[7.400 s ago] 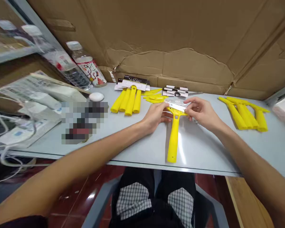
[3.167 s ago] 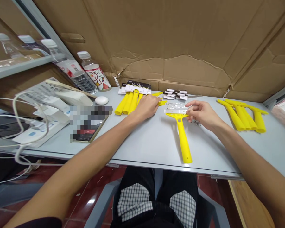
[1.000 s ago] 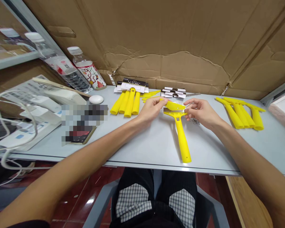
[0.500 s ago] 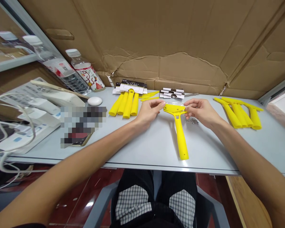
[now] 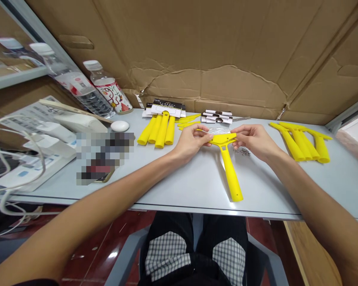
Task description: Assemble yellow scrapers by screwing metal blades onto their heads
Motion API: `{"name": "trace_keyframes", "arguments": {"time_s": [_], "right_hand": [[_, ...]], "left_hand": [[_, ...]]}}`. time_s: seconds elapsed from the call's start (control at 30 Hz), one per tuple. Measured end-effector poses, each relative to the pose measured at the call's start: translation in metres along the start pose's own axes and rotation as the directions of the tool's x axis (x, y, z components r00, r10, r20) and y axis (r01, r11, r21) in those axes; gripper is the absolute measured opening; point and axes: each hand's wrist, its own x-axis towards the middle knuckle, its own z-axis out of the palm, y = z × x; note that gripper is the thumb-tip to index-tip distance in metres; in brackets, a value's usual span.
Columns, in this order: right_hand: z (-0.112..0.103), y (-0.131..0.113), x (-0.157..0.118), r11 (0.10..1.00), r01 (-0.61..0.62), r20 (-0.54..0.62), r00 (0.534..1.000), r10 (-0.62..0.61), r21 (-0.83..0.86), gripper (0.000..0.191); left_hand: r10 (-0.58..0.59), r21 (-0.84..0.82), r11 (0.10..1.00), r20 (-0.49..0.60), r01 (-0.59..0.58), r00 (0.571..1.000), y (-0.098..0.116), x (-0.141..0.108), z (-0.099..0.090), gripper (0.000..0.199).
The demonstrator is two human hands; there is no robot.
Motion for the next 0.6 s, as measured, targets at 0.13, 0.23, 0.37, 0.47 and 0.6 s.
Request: {"name": "trace_keyframes", "arguments": {"time_s": [0.13, 0.23, 0.37, 0.47, 0.6], "right_hand": [[0.001, -0.002, 0.0, 0.999, -0.012, 0.03, 0.999, 0.011, 0.048, 0.026], [0.002, -0.004, -0.002, 0.998, -0.02, 0.042, 0.999, 0.017, 0.062, 0.037], [0.001, -0.003, -0.002, 1.0, -0.02, 0.02, 1.0, 0.02, -0.012, 0.043], [0.0, -0.003, -0.002, 1.0, -0.028, 0.005, 1.0, 0.028, -0.014, 0.047], [-0.002, -0.005, -0.001, 1.0, -0.012, -0.004, 1.0, 0.012, 0.017, 0.045]], "left_hand": [[0.022, -0.013, 1.0, -0.03, -0.022, 0.999, 0.001, -0.001, 0.0, 0.028], [0.04, -0.004, 0.999, -0.032, -0.04, 0.999, 0.001, -0.002, -0.001, 0.033], [0.056, 0.032, 0.998, -0.02, -0.055, 0.998, 0.003, -0.003, 0.0, 0.037], [-0.018, 0.001, 1.0, -0.029, 0.018, 0.999, 0.006, -0.004, 0.004, 0.026], [-0.289, -0.05, 0.953, 0.135, 0.298, 0.948, 0.012, -0.005, 0.007, 0.017]]}}
